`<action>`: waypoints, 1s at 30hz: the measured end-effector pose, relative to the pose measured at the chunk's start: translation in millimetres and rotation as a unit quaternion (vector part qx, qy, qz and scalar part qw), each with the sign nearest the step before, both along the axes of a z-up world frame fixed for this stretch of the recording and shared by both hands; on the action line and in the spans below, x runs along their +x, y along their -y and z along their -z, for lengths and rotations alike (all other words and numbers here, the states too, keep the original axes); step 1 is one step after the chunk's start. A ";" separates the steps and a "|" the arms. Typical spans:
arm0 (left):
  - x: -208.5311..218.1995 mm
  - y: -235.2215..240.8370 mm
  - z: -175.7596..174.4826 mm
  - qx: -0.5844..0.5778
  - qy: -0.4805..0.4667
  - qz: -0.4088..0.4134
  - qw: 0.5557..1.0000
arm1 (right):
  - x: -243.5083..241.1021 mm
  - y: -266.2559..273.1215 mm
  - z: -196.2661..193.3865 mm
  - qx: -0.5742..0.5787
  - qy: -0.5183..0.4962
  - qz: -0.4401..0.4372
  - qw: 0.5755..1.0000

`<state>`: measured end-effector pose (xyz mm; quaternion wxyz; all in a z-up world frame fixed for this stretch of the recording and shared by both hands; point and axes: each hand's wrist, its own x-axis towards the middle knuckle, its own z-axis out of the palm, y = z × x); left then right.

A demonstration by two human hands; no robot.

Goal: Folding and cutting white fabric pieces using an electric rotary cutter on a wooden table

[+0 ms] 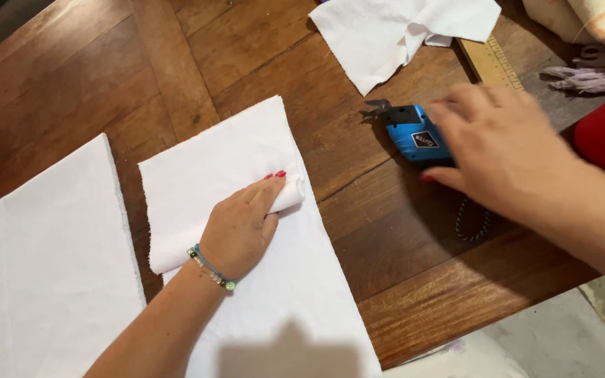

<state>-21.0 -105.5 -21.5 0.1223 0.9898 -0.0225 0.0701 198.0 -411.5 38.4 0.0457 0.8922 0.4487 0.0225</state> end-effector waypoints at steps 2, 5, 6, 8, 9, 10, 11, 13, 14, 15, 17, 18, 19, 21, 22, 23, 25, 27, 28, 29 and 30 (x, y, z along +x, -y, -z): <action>-0.5 0.6 0.5 -0.003 -0.002 -0.001 1.000 | -9.5 -17.0 20.7 0.135 -0.038 -0.107 0.984; 2.1 8.0 -15.7 0.002 -0.048 -0.016 0.999 | -39.4 -53.2 41.7 0.267 -0.180 -0.177 0.930; 3.0 11.7 -23.4 0.009 -0.093 -0.032 0.995 | -51.9 -67.3 46.7 0.259 -0.288 -0.147 0.910; 2.1 7.3 -15.3 0.015 -0.076 -0.021 0.997 | -65.1 -87.9 59.2 0.263 -0.422 -0.071 0.864; 1.3 4.7 -11.0 0.018 -0.061 -0.010 0.998 | -71.7 -98.9 65.4 0.260 -0.547 0.009 0.796; 1.7 3.6 -11.4 0.018 -0.059 -0.012 0.998 | -72.5 -103.8 67.9 0.259 -0.546 0.006 0.797; 1.1 2.8 -11.3 0.016 -0.056 -0.004 0.998 | -73.5 -109.0 70.6 0.298 -0.615 0.031 0.729; 0.2 2.2 -10.0 0.014 -0.050 -0.001 0.999 | -77.7 -116.6 74.8 0.331 -0.677 0.052 0.656; 0.3 2.9 -9.0 0.011 -0.047 -0.002 0.999 | -80.6 -118.6 76.2 0.359 -0.707 0.055 0.607; 1.6 2.1 -9.2 0.011 -0.044 -0.002 0.999 | -82.9 -121.6 77.4 0.388 -0.733 0.057 0.556; 2.9 3.0 -12.5 0.013 -0.042 -0.002 0.999 | -87.5 -123.3 70.7 0.376 -0.754 0.067 0.535; 3.0 3.5 -14.0 0.013 -0.042 -0.001 0.999 | -90.5 -124.1 67.7 0.363 -0.774 0.080 0.512; 4.4 0.1 -21.0 0.014 -0.038 -0.006 0.999 | -88.2 -124.8 68.9 0.360 -0.774 0.075 0.515; 5.4 -6.9 -34.6 -0.037 -0.103 0.004 0.994 | -84.6 -126.8 71.9 0.319 -0.779 0.108 0.529; 15.2 -25.0 -29.3 -0.038 -0.101 -0.001 0.994 | -80.6 -127.8 72.4 0.314 -0.780 0.104 0.531; 23.6 -43.7 -24.1 -0.057 -0.066 0.017 0.996 | -77.7 -129.3 73.4 0.306 -0.780 0.104 0.536; 37.3 -74.1 -14.1 -0.077 -0.030 0.028 0.996 | -73.4 -132.7 76.8 0.291 -0.782 0.101 0.542; 50.5 -100.3 -8.2 0.000 -0.004 0.044 0.999 | -68.2 -139.0 78.8 0.248 -0.787 0.104 0.555; 54.8 -105.7 -1.3 0.003 0.000 0.037 0.999 | -65.8 -139.6 72.3 0.244 -0.787 0.098 0.558; 59.4 -110.9 6.5 0.025 0.015 0.061 0.998 | -63.3 -139.6 66.7 0.222 -0.782 0.095 0.575; 64.6 -116.5 14.7 0.048 0.031 0.085 0.995 | -60.4 -139.8 61.6 0.199 -0.775 0.093 0.592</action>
